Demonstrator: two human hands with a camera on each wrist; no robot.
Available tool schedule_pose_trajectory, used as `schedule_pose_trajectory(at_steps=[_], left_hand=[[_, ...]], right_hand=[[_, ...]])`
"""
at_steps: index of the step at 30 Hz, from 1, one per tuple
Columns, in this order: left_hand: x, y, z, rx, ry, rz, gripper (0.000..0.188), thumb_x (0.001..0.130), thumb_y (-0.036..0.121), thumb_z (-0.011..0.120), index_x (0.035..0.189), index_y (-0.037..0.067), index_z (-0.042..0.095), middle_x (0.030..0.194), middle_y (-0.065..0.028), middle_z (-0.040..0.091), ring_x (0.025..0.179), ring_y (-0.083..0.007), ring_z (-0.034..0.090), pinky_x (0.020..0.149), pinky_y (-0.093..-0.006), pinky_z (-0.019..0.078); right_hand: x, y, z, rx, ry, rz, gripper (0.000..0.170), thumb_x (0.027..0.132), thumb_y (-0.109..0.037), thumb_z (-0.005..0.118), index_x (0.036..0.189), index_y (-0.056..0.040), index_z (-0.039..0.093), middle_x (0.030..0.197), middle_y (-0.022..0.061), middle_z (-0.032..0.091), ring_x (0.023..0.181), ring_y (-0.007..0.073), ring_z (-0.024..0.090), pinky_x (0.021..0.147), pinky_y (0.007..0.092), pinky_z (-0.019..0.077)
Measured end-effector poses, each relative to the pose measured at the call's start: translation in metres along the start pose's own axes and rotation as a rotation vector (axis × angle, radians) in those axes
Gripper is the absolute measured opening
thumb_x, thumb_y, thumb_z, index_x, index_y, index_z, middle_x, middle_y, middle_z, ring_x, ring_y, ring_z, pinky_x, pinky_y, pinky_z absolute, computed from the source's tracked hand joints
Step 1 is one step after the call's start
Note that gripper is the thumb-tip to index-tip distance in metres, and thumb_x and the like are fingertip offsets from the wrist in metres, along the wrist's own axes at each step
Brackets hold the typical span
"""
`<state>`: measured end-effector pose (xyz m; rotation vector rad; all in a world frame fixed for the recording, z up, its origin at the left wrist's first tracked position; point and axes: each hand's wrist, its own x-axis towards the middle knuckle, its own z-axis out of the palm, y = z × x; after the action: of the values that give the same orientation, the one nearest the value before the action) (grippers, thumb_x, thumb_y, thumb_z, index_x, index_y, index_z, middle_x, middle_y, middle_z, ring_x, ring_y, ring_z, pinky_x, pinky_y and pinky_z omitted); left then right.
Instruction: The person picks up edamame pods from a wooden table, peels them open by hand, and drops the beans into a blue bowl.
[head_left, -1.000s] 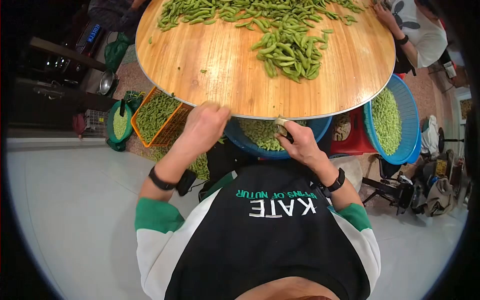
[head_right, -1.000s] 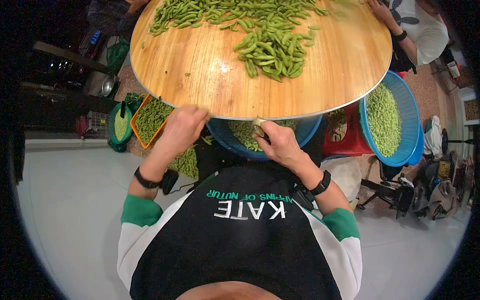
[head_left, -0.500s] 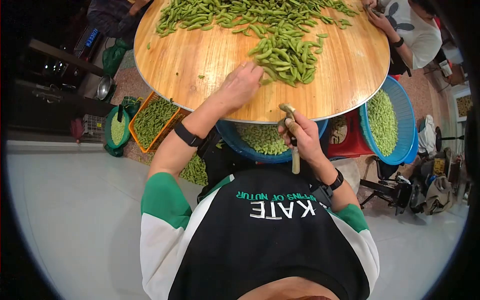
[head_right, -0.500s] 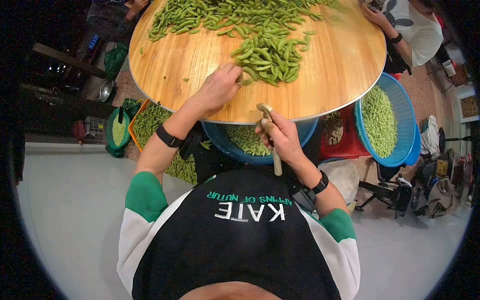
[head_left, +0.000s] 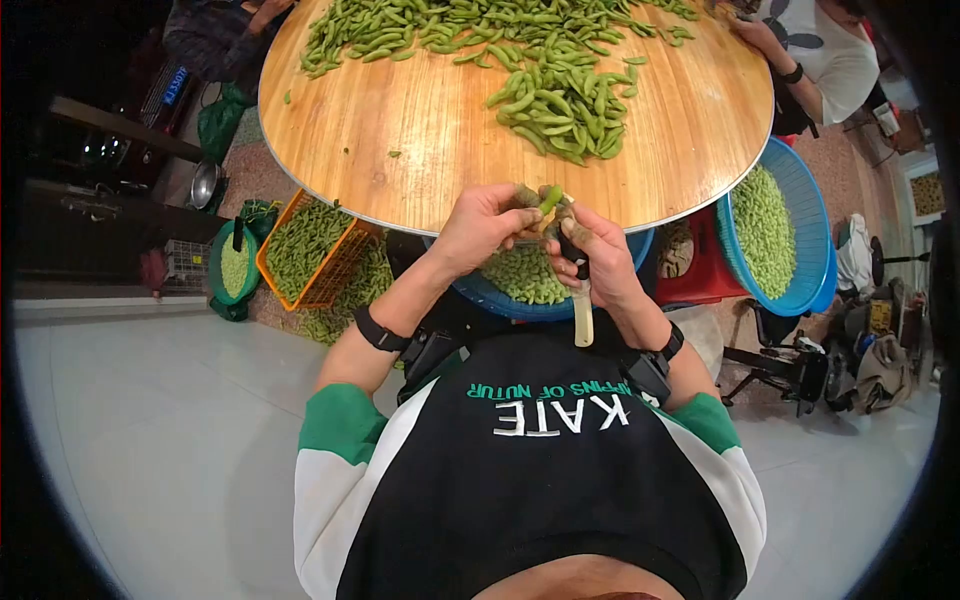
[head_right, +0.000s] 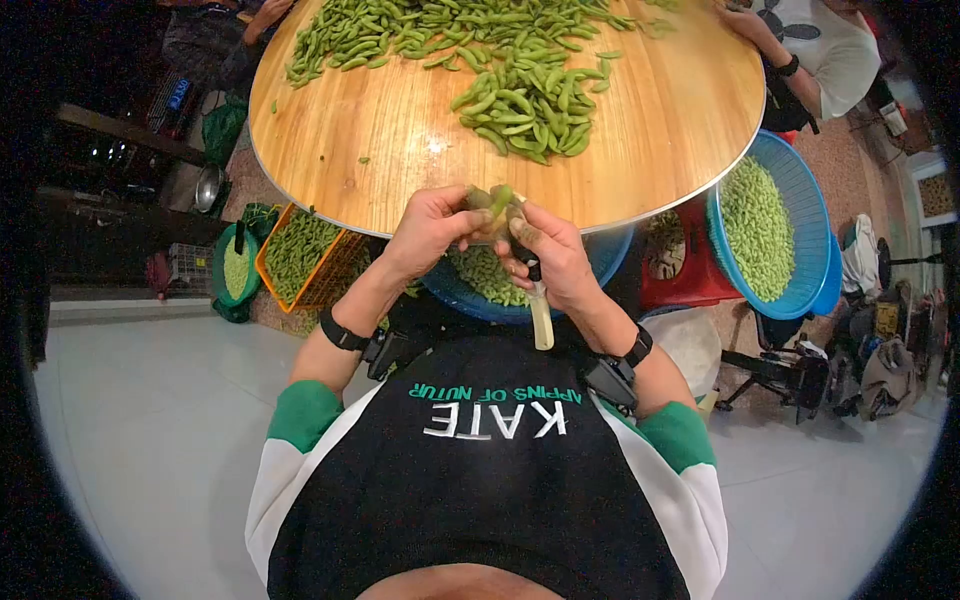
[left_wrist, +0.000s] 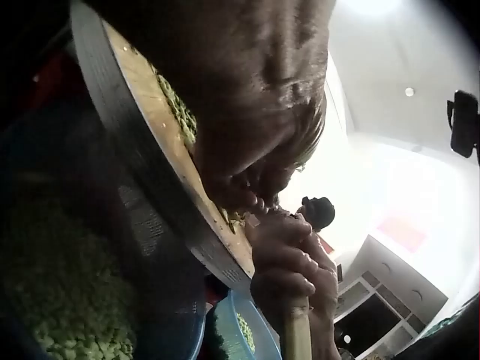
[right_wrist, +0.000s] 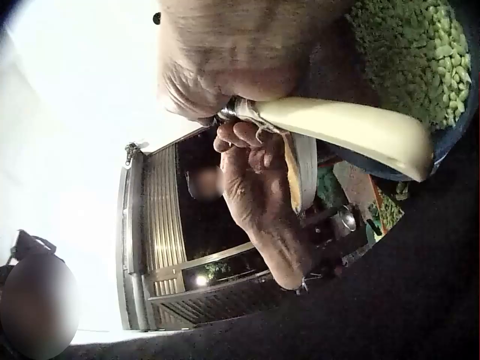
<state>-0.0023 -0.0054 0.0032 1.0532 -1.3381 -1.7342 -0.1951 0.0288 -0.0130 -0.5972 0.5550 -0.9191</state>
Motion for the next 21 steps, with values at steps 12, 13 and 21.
schedule_pose_trajectory(at_steps=[12, 13, 21], left_hand=[[0.001, -0.016, -0.004, -0.135, -0.104, -0.022, 0.01, 0.093, 0.012, 0.058, 0.092, 0.003, 0.06, 0.072, 0.002, 0.058, 0.06, -0.003, 0.051, 0.049, -0.018, 0.0389], [0.001, -0.015, -0.002, -0.304, -0.146, -0.101, 0.011, 0.093, 0.014, 0.058, 0.093, 0.003, 0.06, 0.071, 0.0022, 0.058, 0.059, -0.0033, 0.051, 0.049, -0.018, 0.0387], [0.004, -0.015, 0.006, 0.322, -0.026, 0.289, 0.013, 0.088, 0.012, 0.062, 0.094, 0.001, 0.059, 0.072, -0.0079, 0.057, 0.062, -0.0195, 0.058, 0.052, -0.0301, 0.045]], right_hand=[[-0.005, -0.006, 0.004, 0.149, 0.012, 0.089, 0.037, 0.097, -0.014, 0.047, 0.132, -0.0055, 0.045, 0.079, 0.0039, 0.051, 0.052, 0.0071, 0.039, 0.042, 0.0174, 0.0315], [-0.006, -0.006, 0.002, 0.149, 0.012, 0.09, 0.037, 0.097, -0.014, 0.047, 0.132, -0.0055, 0.045, 0.079, 0.0039, 0.051, 0.052, 0.0071, 0.039, 0.042, 0.0174, 0.0315], [-0.004, 0.002, -0.01, 0.471, -0.025, 0.146, 0.028, 0.094, -0.015, 0.052, 0.121, -0.0064, 0.049, 0.077, 0.0026, 0.05, 0.051, 0.006, 0.037, 0.038, 0.0177, 0.03]])
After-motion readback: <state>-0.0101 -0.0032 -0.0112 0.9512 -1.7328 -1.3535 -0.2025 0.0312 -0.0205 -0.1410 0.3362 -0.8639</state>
